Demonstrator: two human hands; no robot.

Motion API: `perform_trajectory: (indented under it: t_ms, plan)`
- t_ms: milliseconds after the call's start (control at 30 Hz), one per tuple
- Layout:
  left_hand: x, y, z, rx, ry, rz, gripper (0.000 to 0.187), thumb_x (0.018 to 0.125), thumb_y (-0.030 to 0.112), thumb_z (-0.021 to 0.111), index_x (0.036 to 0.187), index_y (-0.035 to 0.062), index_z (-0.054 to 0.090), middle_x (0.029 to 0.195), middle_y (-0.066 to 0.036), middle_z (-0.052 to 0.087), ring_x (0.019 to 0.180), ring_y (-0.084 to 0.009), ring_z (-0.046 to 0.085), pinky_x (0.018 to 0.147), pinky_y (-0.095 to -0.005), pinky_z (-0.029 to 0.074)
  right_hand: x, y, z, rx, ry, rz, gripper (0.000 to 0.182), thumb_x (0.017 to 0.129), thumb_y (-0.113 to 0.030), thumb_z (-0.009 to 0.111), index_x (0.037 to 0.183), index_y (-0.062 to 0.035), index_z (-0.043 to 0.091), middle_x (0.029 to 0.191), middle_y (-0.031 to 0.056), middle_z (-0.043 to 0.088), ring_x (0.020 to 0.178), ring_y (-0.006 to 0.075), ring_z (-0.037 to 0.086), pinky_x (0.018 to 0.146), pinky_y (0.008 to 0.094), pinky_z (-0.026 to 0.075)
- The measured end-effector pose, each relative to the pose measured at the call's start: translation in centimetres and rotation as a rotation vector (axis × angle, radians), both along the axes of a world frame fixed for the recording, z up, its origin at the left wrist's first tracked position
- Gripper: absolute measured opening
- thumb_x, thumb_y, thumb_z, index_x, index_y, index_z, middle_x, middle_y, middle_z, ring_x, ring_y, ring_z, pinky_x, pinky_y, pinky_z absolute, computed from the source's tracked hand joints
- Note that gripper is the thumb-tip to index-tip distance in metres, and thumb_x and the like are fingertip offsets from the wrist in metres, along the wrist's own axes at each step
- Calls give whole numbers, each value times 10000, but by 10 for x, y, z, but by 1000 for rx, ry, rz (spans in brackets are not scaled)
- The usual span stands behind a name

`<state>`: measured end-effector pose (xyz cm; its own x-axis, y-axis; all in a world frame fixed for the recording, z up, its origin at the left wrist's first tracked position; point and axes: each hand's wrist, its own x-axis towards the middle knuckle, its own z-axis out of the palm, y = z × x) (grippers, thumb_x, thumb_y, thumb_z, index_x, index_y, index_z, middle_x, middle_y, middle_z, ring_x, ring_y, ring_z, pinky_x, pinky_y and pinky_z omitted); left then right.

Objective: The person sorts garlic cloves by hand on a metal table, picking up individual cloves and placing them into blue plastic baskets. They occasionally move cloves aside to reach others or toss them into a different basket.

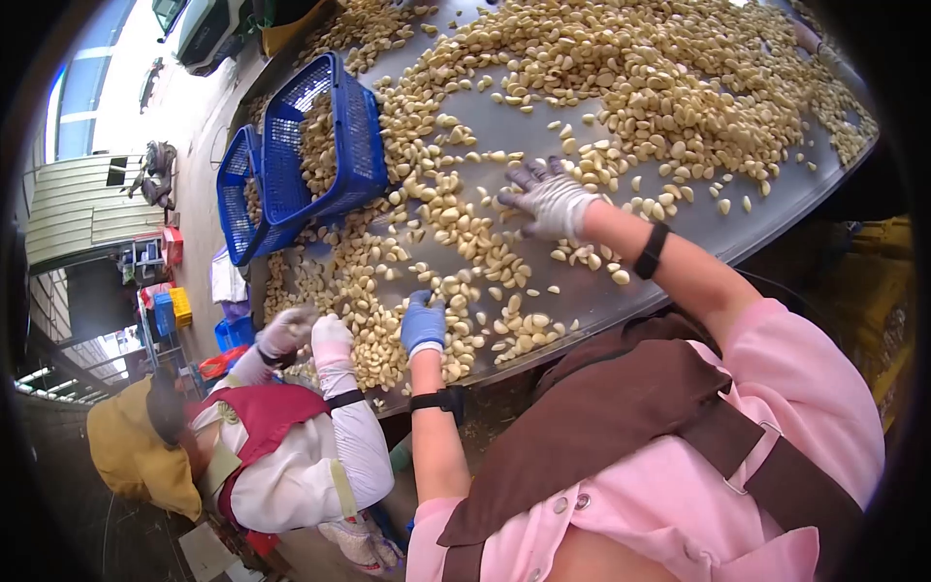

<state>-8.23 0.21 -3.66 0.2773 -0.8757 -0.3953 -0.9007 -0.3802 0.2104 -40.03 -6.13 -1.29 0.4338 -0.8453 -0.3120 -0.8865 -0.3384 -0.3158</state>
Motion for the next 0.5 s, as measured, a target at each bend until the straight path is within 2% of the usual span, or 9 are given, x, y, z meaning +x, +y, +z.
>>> perform_trajectory:
  t_ms: [33, 67, 167, 233, 333, 367, 400, 467, 500]
  plan:
    - [-1, 1, -5, -15, -31, 6, 386, 784, 308, 641, 1111, 108, 601, 1036, -180, 665, 983, -335, 632, 865, -404, 471, -22, 7, -3, -48, 20, -34, 649, 812, -434, 596, 1396, -231, 403, 1484, 146, 297, 1383, 372, 240, 1108, 573, 162]
    - [-3, 0, -5, -17, -18, -3, 386, 784, 308, 641, 1111, 108, 601, 1036, -180, 665, 983, -335, 632, 865, -404, 471, -42, 18, 0, -81, 37, -82, 692, 766, -384, 652, 1372, -147, 418, 1457, 168, 337, 1359, 390, 283, 1103, 561, 200]
    - [-3, -9, -6, 58, -126, -27, 363, 728, 291, 672, 1002, 70, 579, 969, -199, 667, 963, -362, 628, 862, -411, 470, -84, 48, -8, 9, 187, -90, 696, 736, -384, 661, 1342, -117, 445, 1425, 205, 367, 1304, 398, 370, 1059, 536, 300]
    - [10, -18, -20, 31, -49, -88, 399, 684, 295, 703, 966, 37, 591, 929, -214, 667, 918, -367, 637, 825, -410, 482, -87, 75, -8, 63, 203, -90, 675, 721, -352, 657, 1316, -96, 467, 1386, 246, 392, 1230, 405, 454, 977, 493, 409]
    - [19, -21, -30, 7, 68, -63, 419, 664, 294, 742, 925, 1, 597, 864, -214, 672, 837, -327, 650, 794, -386, 492, -55, 98, 9, 207, 143, 21, 560, 790, -389, 611, 1264, -104, 526, 1276, 214, 497, 1096, 374, 556, 906, 466, 462]
    - [23, -16, -38, -69, 145, -94, 355, 720, 288, 737, 887, 11, 589, 747, -142, 656, 681, -251, 631, 634, -361, 505, -46, 107, 0, 144, 174, 157, 536, 790, -411, 606, 1237, -119, 555, 1312, 184, 481, 1080, 359, 570, 892, 463, 468]
    - [22, -15, -42, -46, 482, 9, 236, 823, 275, 669, 838, 56, 583, 651, -52, 592, 545, -153, 548, 454, -299, 436, -40, 111, 13, 217, 43, 196, 486, 784, -418, 609, 1149, -98, 619, 1214, 169, 566, 1047, 324, 596, 890, 451, 467]
    - [14, -5, -21, 139, 961, 214, 178, 869, 259, 616, 852, 87, 573, 637, -11, 558, 491, -110, 489, 389, -247, 358, -33, 92, 1, 430, -262, 202, 398, 780, -384, 617, 1025, -75, 670, 1017, 155, 654, 938, 303, 642, 817, 434, 498]
    - [-1, 2, 2, 206, 1113, 292, 162, 885, 254, 598, 857, 97, 570, 632, 2, 547, 473, -96, 470, 367, -229, 333, -26, 78, 19, 271, -130, 166, 344, 783, -340, 609, 983, -69, 677, 933, 150, 664, 878, 304, 653, 767, 428, 509]
